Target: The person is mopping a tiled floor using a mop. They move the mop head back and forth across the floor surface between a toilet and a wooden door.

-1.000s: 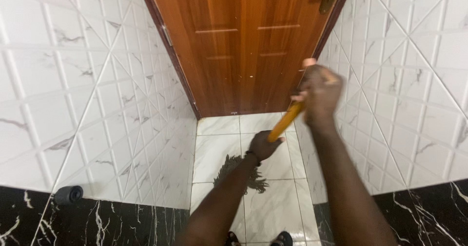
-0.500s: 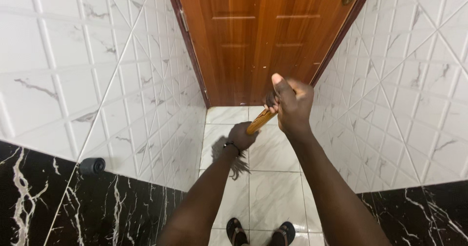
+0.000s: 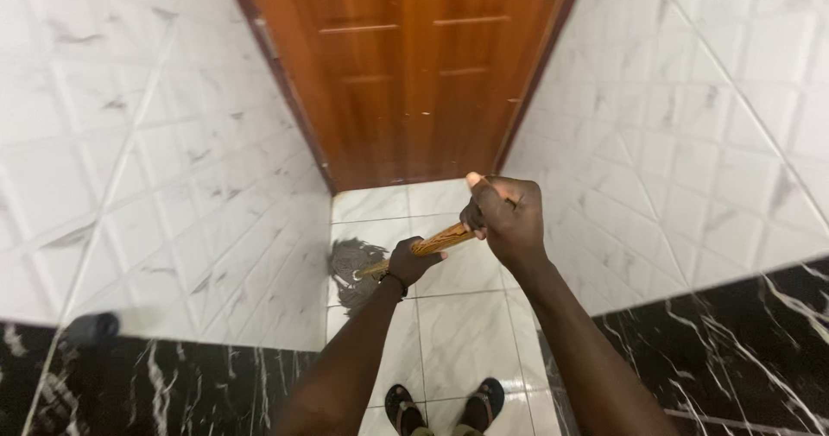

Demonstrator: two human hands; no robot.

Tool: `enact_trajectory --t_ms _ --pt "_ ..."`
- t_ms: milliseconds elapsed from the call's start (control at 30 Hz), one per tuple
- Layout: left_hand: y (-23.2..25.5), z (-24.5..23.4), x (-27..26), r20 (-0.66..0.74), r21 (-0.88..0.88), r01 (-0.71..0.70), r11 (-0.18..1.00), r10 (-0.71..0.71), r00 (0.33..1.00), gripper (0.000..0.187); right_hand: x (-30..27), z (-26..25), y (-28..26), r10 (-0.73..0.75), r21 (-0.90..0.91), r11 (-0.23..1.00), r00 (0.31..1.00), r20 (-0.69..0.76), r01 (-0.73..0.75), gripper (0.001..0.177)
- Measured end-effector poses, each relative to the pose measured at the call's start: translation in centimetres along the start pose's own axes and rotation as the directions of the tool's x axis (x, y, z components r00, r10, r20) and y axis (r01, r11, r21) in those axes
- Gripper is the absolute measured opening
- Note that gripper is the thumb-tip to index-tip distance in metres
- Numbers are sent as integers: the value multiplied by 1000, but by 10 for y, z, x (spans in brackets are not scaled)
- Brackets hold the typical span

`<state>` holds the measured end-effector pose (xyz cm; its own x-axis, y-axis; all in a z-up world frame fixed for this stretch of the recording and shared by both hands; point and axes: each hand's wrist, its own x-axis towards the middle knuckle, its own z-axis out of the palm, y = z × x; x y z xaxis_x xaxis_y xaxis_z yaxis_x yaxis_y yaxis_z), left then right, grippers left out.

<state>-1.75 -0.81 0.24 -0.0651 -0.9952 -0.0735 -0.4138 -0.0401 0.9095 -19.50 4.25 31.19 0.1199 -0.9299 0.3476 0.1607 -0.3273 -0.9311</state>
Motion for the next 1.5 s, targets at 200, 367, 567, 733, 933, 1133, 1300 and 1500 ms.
enact_trajectory --t_ms 200,367,567,733,933,1133,1300,1500 --pt "38 66 12 -16 -26 -129 991 129 992 42 -4 -37 -30 -39 -91 995 997 -66 33 51" --pt "45 94 34 9 -71 -196 978 197 980 31 -9 -36 -28 -74 -273 961 991 -112 41 50" --pt "22 130 64 -57 -102 -234 967 229 972 27 -13 -36 1 -349 -327 903 920 -179 279 47" --pt "41 142 61 -106 -310 -284 907 264 959 41 8 -46 -6 -382 -399 882 875 -296 250 49" --pt "86 130 30 -19 -221 -15 975 11 1000 56 36 -59 -37 -350 -296 921 873 -340 254 48" --pt "102 102 -14 -32 -147 75 986 -80 996 47 43 -46 -47 -222 -67 975 928 -298 212 33" --pt "112 74 -27 -213 -153 176 972 -206 955 41 47 -20 -51 15 66 998 990 -144 -6 40" --pt "91 70 -25 -462 -231 143 962 -238 854 34 43 27 -57 99 87 992 989 -109 -90 42"
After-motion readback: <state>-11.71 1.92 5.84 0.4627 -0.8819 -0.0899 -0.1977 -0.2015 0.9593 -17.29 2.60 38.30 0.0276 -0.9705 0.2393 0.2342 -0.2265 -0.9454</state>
